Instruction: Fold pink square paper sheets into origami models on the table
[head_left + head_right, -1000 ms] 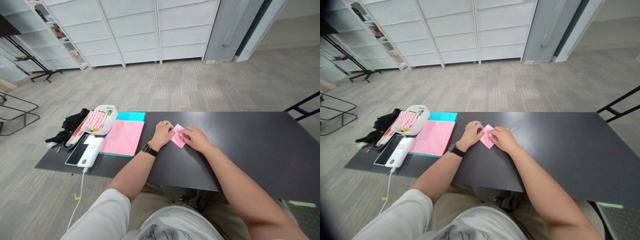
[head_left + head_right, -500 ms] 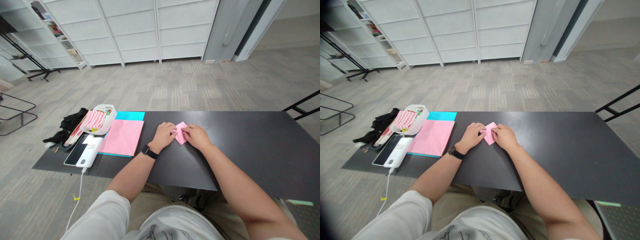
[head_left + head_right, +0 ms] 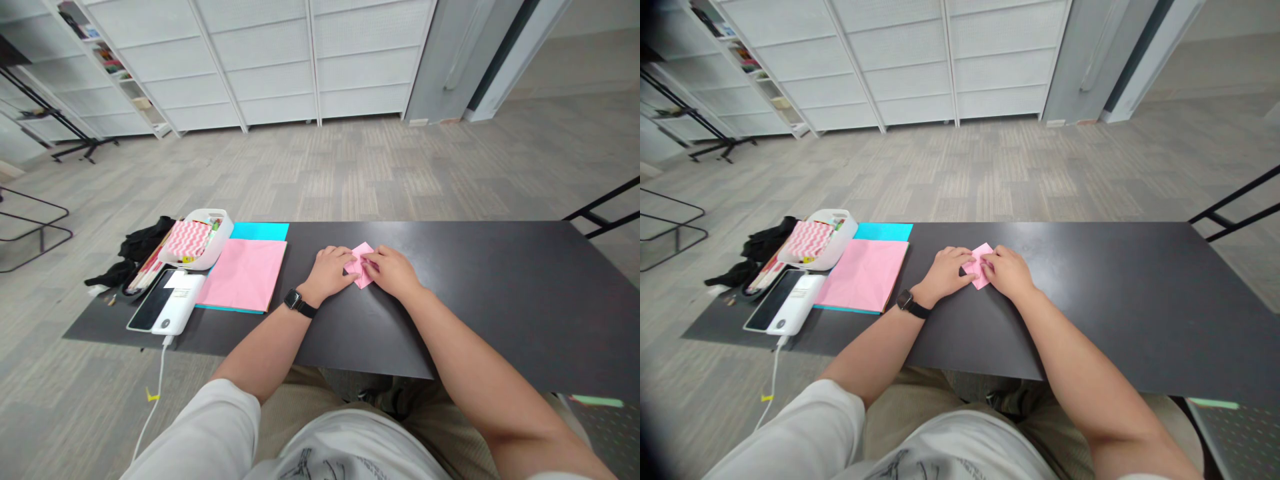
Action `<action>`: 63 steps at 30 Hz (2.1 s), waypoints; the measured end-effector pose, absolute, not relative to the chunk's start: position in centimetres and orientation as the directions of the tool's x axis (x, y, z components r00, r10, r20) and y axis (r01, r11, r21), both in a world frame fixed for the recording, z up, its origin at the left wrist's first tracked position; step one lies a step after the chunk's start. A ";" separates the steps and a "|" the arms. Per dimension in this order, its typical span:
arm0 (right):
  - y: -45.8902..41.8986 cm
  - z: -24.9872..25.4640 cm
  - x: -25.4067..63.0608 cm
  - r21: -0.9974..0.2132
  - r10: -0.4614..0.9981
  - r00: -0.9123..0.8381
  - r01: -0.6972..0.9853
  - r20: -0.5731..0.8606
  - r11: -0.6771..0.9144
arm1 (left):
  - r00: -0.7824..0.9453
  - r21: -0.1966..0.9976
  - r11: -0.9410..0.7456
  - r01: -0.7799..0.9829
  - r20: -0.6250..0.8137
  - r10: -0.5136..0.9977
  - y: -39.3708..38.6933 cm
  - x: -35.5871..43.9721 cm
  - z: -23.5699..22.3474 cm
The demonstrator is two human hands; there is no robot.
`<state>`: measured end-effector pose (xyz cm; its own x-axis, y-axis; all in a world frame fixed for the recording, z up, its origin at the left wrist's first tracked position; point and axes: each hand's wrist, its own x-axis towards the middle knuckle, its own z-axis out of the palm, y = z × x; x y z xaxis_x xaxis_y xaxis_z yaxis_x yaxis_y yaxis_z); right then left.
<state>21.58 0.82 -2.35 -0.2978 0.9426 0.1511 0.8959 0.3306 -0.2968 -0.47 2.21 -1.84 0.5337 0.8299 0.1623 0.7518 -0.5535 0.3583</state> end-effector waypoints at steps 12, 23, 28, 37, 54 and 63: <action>1.0 -2.8 21.9 -0.311 0.939 -0.310 0.887 0.150 0.342 | 0.573 0.342 -0.582 0.738 0.139 0.808 1.4 -0.8 -1.5; 1.0 -3.0 22.1 -0.324 0.940 -0.309 0.883 0.145 0.340 | 0.622 0.361 -0.603 0.711 0.077 0.779 0.8 -1.1 -0.5; 1.1 -3.1 22.1 -0.326 0.939 -0.308 0.882 0.151 0.341 | 0.584 0.382 -0.569 0.729 0.089 0.807 1.0 -0.8 -0.8; 1.2 -3.2 22.2 -0.321 0.937 -0.316 0.881 0.151 0.349 | 0.568 0.358 -0.560 0.747 0.095 0.818 0.7 -0.2 -1.6; 1.2 -3.4 22.3 -0.326 0.934 -0.316 0.876 0.169 0.356 | 0.606 0.336 -0.588 0.736 0.062 0.793 0.3 -0.3 -1.4; 1.4 -3.5 22.4 -0.347 0.931 -0.325 0.864 0.167 0.364 | 0.661 0.377 -0.627 0.681 0.052 0.749 0.9 -0.4 -1.4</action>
